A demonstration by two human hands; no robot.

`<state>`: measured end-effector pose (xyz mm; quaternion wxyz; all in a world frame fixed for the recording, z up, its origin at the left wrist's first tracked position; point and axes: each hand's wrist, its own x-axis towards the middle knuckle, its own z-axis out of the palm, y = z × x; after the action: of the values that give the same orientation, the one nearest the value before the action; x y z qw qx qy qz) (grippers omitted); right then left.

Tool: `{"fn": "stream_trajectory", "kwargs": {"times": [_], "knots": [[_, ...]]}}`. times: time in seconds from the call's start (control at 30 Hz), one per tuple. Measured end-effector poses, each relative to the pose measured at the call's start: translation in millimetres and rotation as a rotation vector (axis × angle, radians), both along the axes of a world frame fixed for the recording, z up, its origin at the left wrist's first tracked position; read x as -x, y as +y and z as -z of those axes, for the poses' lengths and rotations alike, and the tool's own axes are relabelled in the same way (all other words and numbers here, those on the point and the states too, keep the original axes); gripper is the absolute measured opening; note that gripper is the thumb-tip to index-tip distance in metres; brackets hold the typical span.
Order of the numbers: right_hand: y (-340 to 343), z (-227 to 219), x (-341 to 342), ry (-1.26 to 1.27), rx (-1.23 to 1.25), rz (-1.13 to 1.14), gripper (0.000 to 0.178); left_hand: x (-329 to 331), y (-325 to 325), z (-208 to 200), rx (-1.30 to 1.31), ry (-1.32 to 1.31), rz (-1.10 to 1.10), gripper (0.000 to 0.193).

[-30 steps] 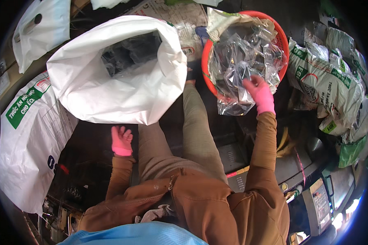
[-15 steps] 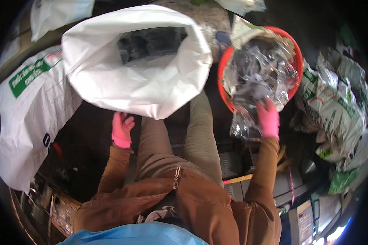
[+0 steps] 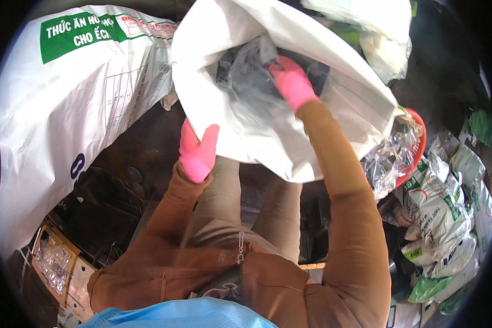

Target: The person sits on a low stool and transfers small black items from a red basket into a large white sack. They handle the items one by one, occasionally pausing to adjust their position or interact with nearby objects.

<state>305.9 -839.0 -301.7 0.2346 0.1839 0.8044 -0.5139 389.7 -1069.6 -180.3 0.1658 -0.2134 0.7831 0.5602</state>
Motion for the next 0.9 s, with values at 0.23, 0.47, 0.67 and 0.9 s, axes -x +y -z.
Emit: {"fn": "stream_trajectory", "kwargs": {"times": [0.23, 0.47, 0.67, 0.9], "knots": [[-10.7, 319.1, -22.3, -0.013, -0.582, -0.508, 0.043, 6.5, -30.4, 8.3, -0.102, 0.061, 0.188, 0.039], [-79.7, 185.4, 1.2, -0.223, -0.574, -0.359, 0.047, -3.7, -28.5, 9.3, 0.040, -0.028, 0.099, 0.051], [-0.1, -68.5, -20.3, 0.066, 0.080, -0.402, 0.049, -9.5, -7.9, 12.3, 0.042, -0.078, -0.022, 0.048], [248.1, -64.8, -236.2, 0.109, -0.229, 0.815, 0.023, -31.9, -12.3, 12.2, -0.160, -0.073, -0.312, 0.056]]}}
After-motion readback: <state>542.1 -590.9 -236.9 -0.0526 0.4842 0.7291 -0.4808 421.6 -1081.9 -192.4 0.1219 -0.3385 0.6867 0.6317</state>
